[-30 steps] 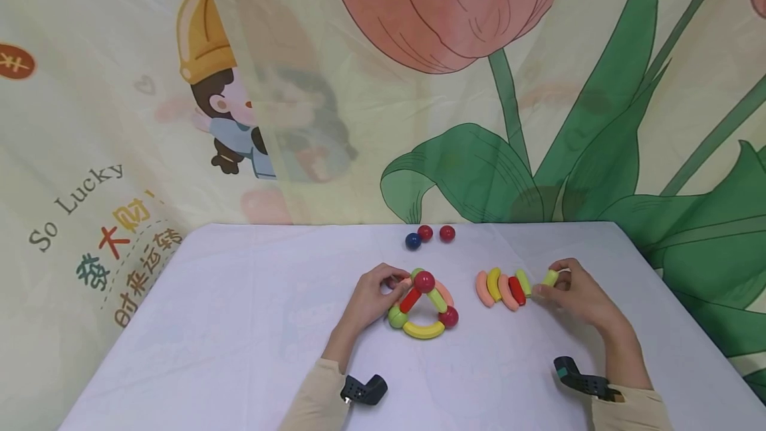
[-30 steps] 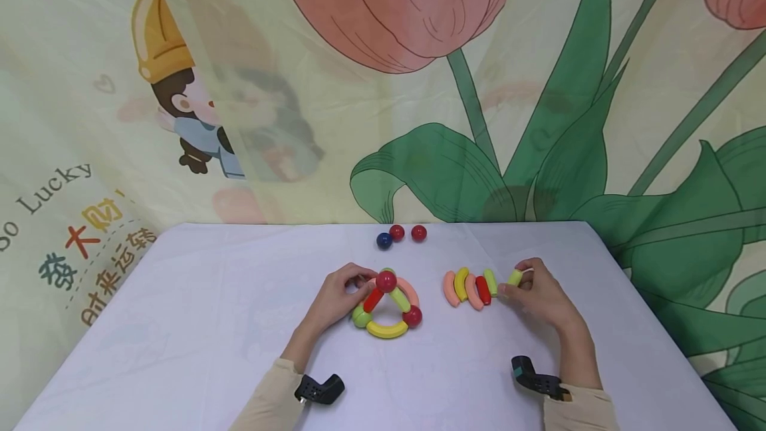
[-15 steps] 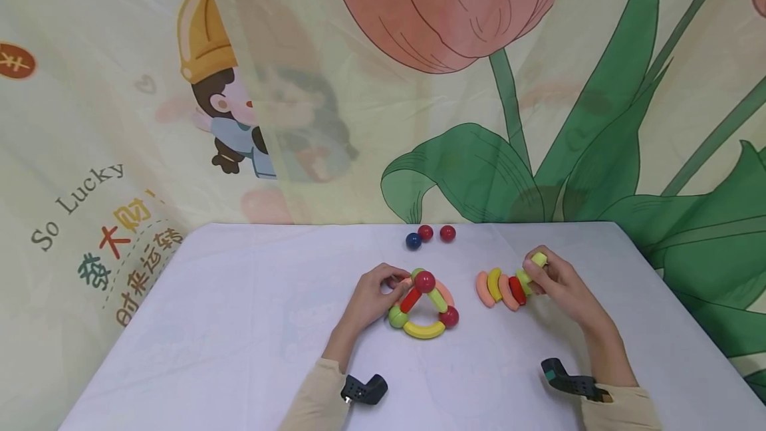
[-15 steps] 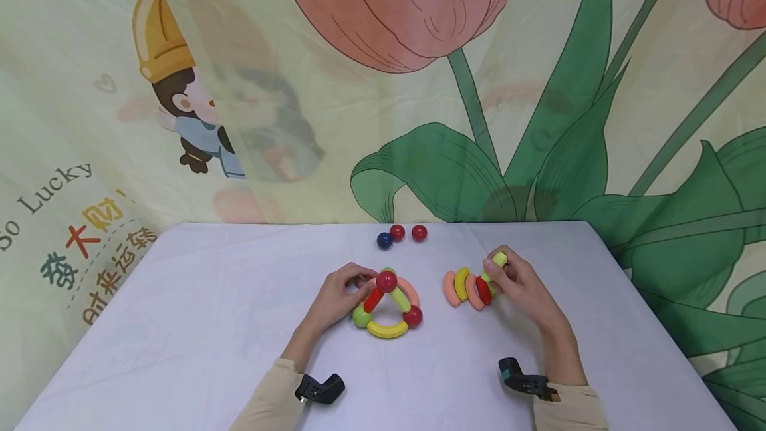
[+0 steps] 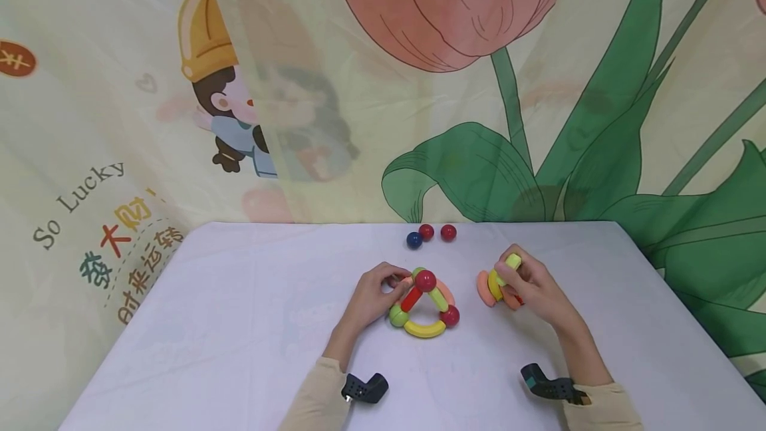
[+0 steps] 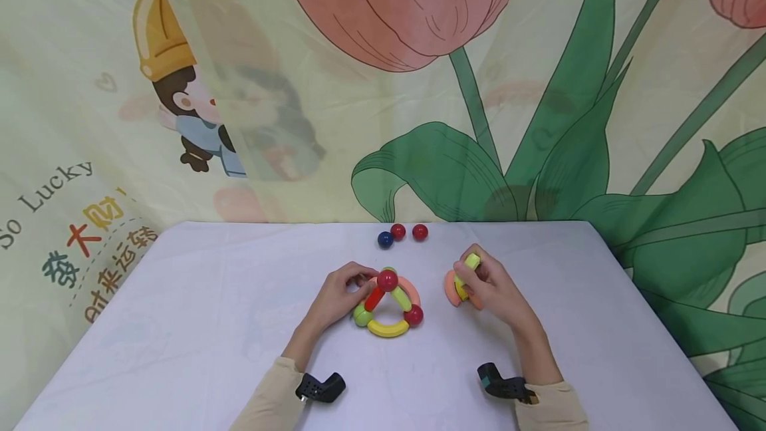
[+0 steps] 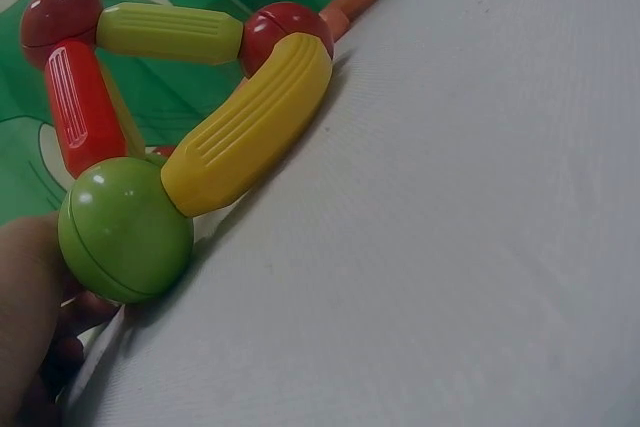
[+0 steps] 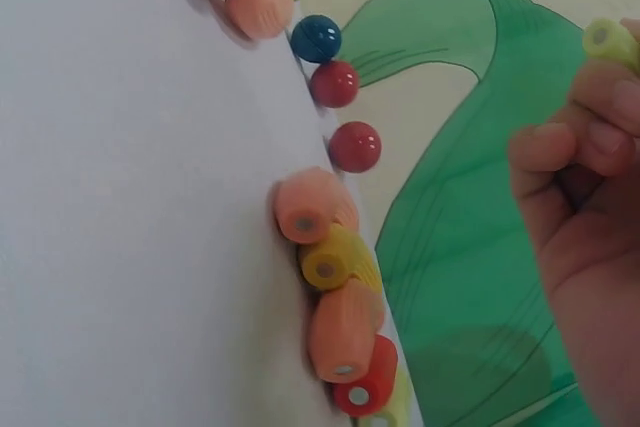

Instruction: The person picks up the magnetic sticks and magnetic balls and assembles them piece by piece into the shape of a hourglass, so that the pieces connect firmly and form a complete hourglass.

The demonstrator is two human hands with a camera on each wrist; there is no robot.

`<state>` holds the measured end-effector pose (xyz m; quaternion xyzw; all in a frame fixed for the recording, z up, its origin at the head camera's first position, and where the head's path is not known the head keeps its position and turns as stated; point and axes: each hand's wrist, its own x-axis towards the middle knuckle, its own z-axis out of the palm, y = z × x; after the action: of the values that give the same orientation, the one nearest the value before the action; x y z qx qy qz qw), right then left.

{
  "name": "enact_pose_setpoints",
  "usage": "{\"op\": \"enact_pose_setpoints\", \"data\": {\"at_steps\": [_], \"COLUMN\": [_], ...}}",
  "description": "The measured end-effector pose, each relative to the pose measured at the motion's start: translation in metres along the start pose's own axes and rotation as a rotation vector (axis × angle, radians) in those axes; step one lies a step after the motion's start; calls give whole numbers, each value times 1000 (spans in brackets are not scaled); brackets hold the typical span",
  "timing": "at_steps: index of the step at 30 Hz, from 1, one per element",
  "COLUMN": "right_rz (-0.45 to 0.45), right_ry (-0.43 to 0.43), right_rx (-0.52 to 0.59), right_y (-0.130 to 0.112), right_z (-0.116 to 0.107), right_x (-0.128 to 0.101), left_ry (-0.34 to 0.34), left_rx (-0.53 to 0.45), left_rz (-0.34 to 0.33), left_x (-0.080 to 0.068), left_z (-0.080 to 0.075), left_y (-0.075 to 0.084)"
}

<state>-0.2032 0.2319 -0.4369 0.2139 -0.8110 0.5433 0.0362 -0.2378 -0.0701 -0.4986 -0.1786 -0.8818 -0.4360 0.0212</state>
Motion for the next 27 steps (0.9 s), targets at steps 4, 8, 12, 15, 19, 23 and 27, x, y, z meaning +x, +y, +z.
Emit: {"op": "enact_pose_setpoints", "data": {"at_steps": [4,8,12,15,19,23,27], "right_rz": [-3,9,44,58,64,59,70], "right_ry": [35,62,55,54,60,59,57], "right_rx": [8,-12,-23,-35,-46,-53,-60], "right_y": [-2,-4,-4,-3,-2,-5,-11], "right_z": [6,13,21,25,28,32,36], "right_x": [1,3,6,7,8,9,10], "left_ry": [-3,-4,0,3,4,4,5], "left_rx": [-2,-4,-4,-9,-12,-8,-4], "left_rz": [-4,-4,1,7,6,5,5], "left_x": [0,0,0,0,0,0,0], "left_z": [0,0,0,0,1,0,0], "left_y": [0,1,0,-1,-2,-1,0]}}
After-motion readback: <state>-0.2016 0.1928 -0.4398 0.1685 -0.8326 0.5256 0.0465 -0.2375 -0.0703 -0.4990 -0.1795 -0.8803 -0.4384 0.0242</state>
